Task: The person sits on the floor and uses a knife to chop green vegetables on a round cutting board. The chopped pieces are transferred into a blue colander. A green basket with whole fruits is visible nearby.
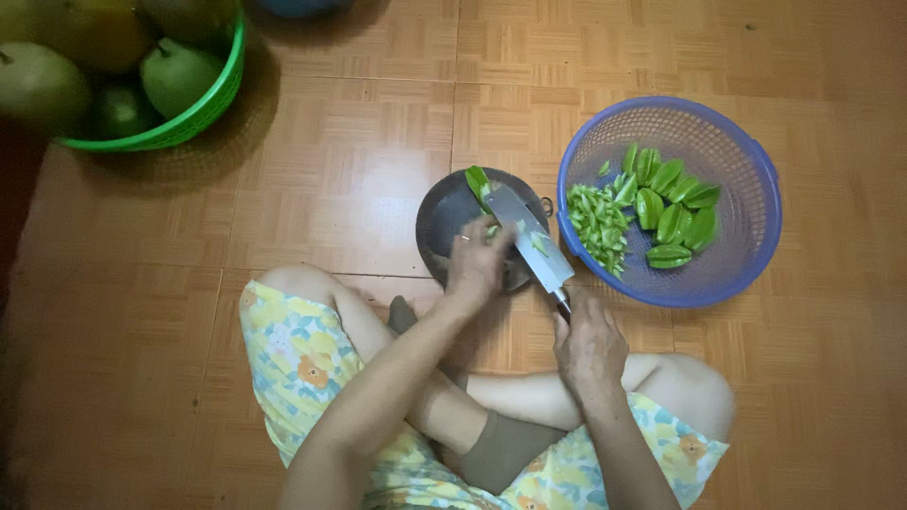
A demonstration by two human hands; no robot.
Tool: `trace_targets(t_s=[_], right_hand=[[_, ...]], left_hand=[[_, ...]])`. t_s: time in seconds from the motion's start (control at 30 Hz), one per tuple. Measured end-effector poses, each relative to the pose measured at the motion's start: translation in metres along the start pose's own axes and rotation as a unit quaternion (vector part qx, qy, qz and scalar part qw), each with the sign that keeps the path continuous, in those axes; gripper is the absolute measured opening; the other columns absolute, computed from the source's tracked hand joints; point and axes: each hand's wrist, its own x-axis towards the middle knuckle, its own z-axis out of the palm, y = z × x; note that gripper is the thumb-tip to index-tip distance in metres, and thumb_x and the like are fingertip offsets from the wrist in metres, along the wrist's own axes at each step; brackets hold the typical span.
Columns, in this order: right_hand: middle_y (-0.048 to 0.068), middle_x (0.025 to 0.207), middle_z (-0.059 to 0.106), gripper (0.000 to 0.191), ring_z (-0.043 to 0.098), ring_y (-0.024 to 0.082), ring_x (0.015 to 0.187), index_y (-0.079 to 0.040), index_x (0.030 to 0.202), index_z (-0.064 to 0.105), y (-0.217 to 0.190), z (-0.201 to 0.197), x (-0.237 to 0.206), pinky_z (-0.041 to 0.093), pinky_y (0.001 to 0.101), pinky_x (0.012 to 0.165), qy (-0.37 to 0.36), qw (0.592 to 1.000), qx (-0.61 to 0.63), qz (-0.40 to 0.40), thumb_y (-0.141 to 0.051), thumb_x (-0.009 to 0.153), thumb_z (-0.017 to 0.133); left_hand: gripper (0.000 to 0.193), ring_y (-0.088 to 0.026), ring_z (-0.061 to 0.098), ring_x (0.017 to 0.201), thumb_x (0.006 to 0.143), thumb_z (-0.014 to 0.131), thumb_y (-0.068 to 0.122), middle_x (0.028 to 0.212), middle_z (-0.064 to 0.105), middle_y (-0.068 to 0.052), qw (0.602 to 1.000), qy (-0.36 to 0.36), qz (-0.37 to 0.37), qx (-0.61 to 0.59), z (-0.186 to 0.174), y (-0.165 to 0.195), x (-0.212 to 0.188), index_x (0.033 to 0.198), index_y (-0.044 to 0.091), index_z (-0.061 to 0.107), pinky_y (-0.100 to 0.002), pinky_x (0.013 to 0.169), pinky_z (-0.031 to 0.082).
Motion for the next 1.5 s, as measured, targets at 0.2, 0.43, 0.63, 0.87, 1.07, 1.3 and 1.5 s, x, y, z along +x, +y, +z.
trace_targets(t_s=[0.2, 0.43, 0.63, 0.87, 1.07, 1.3, 1.5], right_hand=[[0.014, 0.108, 0.069, 0.046, 0.068, 0.035, 0.098, -0.011, 0.127, 0.063, -0.003, -0.017, -0.003, 0.055, 0.0489, 0.082, -0.014, 1.0, 0.009, -0.005, -0.019, 0.083, 0.076], [0.01, 0.101, 0.073, 0.042, 0.072, 0.03, 0.096, -0.011, 0.12, 0.07, 0.012, -0.08, -0.037, 0.057, 0.0445, 0.084, -0.093, 0.992, -0.02, 0.085, -0.026, 0.081, 0.078], [0.015, 0.106, 0.074, 0.042, 0.071, 0.035, 0.094, -0.012, 0.122, 0.072, 0.015, -0.099, -0.039, 0.055, 0.0451, 0.081, -0.038, 0.992, 0.055, 0.11, -0.023, 0.082, 0.076], [0.02, 0.084, 0.076, 0.045, 0.076, 0.035, 0.074, -0.019, 0.139, 0.063, -0.008, -0.049, -0.025, 0.059, 0.0458, 0.071, -0.118, 0.925, 0.246, 0.263, -0.026, 0.094, 0.064], [0.02, 0.099, 0.074, 0.048, 0.075, 0.037, 0.088, -0.016, 0.145, 0.054, -0.009, 0.021, -0.007, 0.057, 0.0485, 0.079, -0.089, 0.956, 0.231, 0.156, -0.026, 0.098, 0.058], [0.024, 0.121, 0.067, 0.048, 0.067, 0.044, 0.103, -0.011, 0.145, 0.052, 0.006, 0.063, -0.002, 0.054, 0.0541, 0.086, -0.017, 0.985, 0.132, 0.106, -0.026, 0.099, 0.056], [0.019, 0.106, 0.066, 0.053, 0.071, 0.037, 0.089, -0.011, 0.151, 0.04, -0.006, 0.068, -0.002, 0.058, 0.051, 0.076, -0.128, 0.978, 0.091, 0.138, -0.026, 0.101, 0.051]], left_hand=[[0.084, -0.034, 0.02, 0.157, 0.091, 0.062, 0.008, 0.172, 0.016, -0.012, 0.982, -0.059, 0.103, 0.146, -0.004, 0.022, -0.008, 0.16, 0.045, 0.033, -0.064, 0.117, 0.022], [0.075, -0.038, 0.011, 0.154, 0.087, 0.064, 0.023, 0.168, 0.009, -0.013, 0.969, -0.226, -0.052, 0.089, 0.0, -0.001, 0.01, 0.157, 0.028, 0.035, -0.068, 0.113, 0.016], [0.024, -0.021, 0.047, 0.146, 0.101, 0.073, 0.026, 0.159, 0.044, 0.001, 0.997, -0.054, -0.039, 0.046, 0.033, -0.03, 0.029, 0.125, 0.027, 0.07, -0.058, 0.123, 0.034], [0.058, -0.038, 0.048, 0.127, 0.072, 0.08, 0.006, 0.138, 0.054, -0.018, 0.998, 0.026, -0.053, -0.022, 0.009, -0.058, 0.073, 0.128, 0.015, 0.069, -0.052, 0.096, 0.045], [0.043, -0.037, 0.055, 0.118, 0.074, 0.08, 0.004, 0.118, 0.06, -0.013, 0.997, -0.002, -0.061, -0.057, -0.006, -0.047, 0.081, 0.113, 0.013, 0.065, -0.051, 0.097, 0.047], [0.029, -0.025, 0.069, 0.096, 0.083, 0.08, 0.006, 0.11, 0.062, -0.008, 0.961, 0.03, -0.167, -0.218, 0.005, -0.079, 0.076, 0.105, 0.013, 0.063, -0.037, 0.084, 0.059], [0.025, -0.022, 0.068, 0.092, 0.082, 0.08, 0.01, 0.099, 0.068, -0.007, 0.866, 0.191, -0.383, -0.258, 0.005, -0.112, 0.059, 0.101, 0.009, 0.064, -0.038, 0.085, 0.057]])
